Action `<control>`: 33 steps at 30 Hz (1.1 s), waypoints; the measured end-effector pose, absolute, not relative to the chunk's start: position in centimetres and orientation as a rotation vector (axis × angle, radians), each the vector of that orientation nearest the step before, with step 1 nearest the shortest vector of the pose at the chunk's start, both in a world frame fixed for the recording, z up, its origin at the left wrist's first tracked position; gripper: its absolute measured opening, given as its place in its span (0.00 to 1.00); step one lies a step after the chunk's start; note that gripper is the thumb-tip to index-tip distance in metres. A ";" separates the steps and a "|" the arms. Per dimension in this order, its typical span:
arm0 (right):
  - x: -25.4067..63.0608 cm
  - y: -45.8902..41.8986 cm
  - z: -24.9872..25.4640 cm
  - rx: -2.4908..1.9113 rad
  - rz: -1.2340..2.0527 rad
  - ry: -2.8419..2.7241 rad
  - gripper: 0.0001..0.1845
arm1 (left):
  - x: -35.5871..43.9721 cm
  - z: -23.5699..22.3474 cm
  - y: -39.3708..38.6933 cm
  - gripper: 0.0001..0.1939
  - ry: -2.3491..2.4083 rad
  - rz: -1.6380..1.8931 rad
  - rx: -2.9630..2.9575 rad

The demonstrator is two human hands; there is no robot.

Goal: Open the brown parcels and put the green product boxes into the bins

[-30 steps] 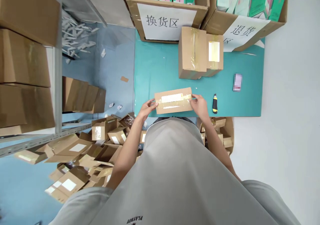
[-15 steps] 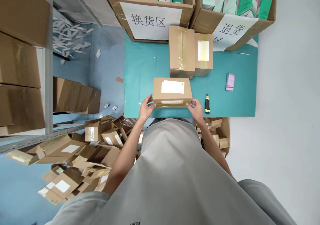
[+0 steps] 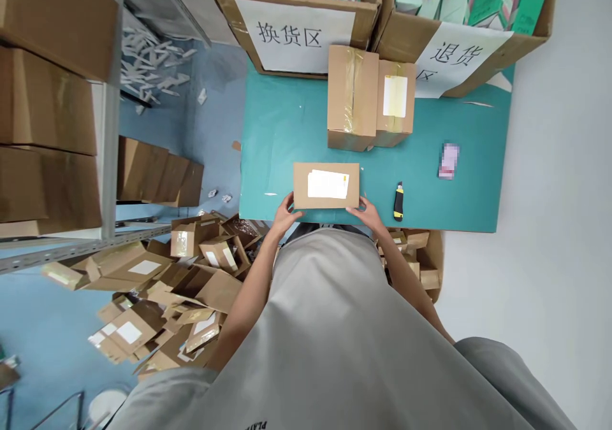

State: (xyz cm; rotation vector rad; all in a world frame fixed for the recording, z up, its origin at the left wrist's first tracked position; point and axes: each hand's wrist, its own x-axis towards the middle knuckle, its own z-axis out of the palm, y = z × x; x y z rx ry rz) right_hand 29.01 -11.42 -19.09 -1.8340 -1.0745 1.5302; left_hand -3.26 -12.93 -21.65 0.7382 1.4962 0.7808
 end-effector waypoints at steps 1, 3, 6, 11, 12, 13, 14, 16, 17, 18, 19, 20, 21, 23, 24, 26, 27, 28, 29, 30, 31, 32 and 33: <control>29.0 -11.0 -18.9 -1.805 1.548 -1.079 0.40 | -3.3 -21.4 -12.6 0.51 1.470 0.787 0.743; 29.0 -10.5 -18.4 -1.737 1.608 -1.087 0.43 | -3.4 -20.9 -12.1 0.57 1.452 0.770 0.725; 29.4 -10.0 -17.5 -1.675 1.657 -1.110 0.48 | -3.8 -20.1 -11.3 0.63 1.478 0.751 0.695; 29.8 -9.0 -16.2 -1.693 1.425 -1.173 0.42 | -4.4 -19.0 -10.0 0.48 1.478 0.921 0.828; 29.8 -8.7 -16.3 -1.686 1.390 -1.180 0.41 | -4.4 -18.8 -9.5 0.46 1.483 0.941 0.861; 29.9 -8.3 -16.4 -1.679 1.372 -1.187 0.40 | -4.4 -18.7 -9.1 0.44 1.493 0.947 0.886; 29.9 -8.0 -16.7 -1.675 1.372 -1.198 0.39 | -4.4 -18.7 -8.7 0.44 1.507 0.936 0.900; 30.2 -7.6 -17.6 -1.668 1.418 -1.224 0.38 | -4.7 -18.6 -8.3 0.44 1.520 0.868 0.914; 30.4 -7.6 -18.1 -1.663 1.450 -1.233 0.38 | -5.0 -18.6 -8.3 0.46 1.507 0.820 0.924; 30.6 -7.7 -18.6 -1.659 1.480 -1.234 0.38 | -5.3 -18.6 -8.4 0.48 1.482 0.776 0.936; 30.9 -8.0 -19.0 -1.657 1.502 -1.231 0.38 | -5.6 -18.6 -8.7 0.51 1.445 0.736 0.951; 31.2 -8.4 -19.4 -1.656 1.516 -1.225 0.38 | -5.9 -18.7 -9.1 0.55 1.405 0.700 0.967; 31.4 -8.8 -19.8 -1.656 1.524 -1.219 0.37 | -6.1 -18.8 -9.5 0.58 1.371 0.667 0.980; 31.6 -9.9 -20.2 -1.661 1.545 -1.215 0.38 | -6.2 -19.3 -10.5 0.62 1.344 0.612 0.990; 31.5 -10.4 -20.4 -1.659 1.570 -1.223 0.40 | -6.1 -19.6 -10.9 0.62 1.350 0.592 0.986; 31.1 -11.3 -20.5 -1.645 1.619 -1.250 0.46 | -5.7 -20.3 -11.3 0.58 1.389 0.596 0.964; 30.8 -11.6 -20.5 -1.637 1.631 -1.265 0.48 | -5.6 -20.7 -11.4 0.55 1.409 0.616 0.953; 30.5 -11.8 -20.5 -1.635 1.627 -1.282 0.50 | -5.5 -20.9 -11.3 0.52 1.431 0.639 0.945; 30.3 -11.8 -20.4 -1.641 1.603 -1.301 0.51 | -5.6 -21.1 -11.1 0.49 1.452 0.660 0.941; 30.2 -11.7 -20.2 -1.653 1.562 -1.322 0.50 | -5.8 -21.1 -10.8 0.47 1.471 0.677 0.942; 30.2 -11.4 -20.0 -1.668 1.517 -1.345 0.48 | -6.1 -21.1 -10.3 0.44 1.487 0.690 0.946; 30.2 -11.0 -19.8 -1.684 1.470 -1.369 0.46 | -6.4 -20.9 -9.8 0.42 1.500 0.704 0.954; 30.3 -10.5 -19.6 -1.705 1.420 -1.389 0.43 | -6.9 -20.7 -9.1 0.40 1.507 0.719 0.967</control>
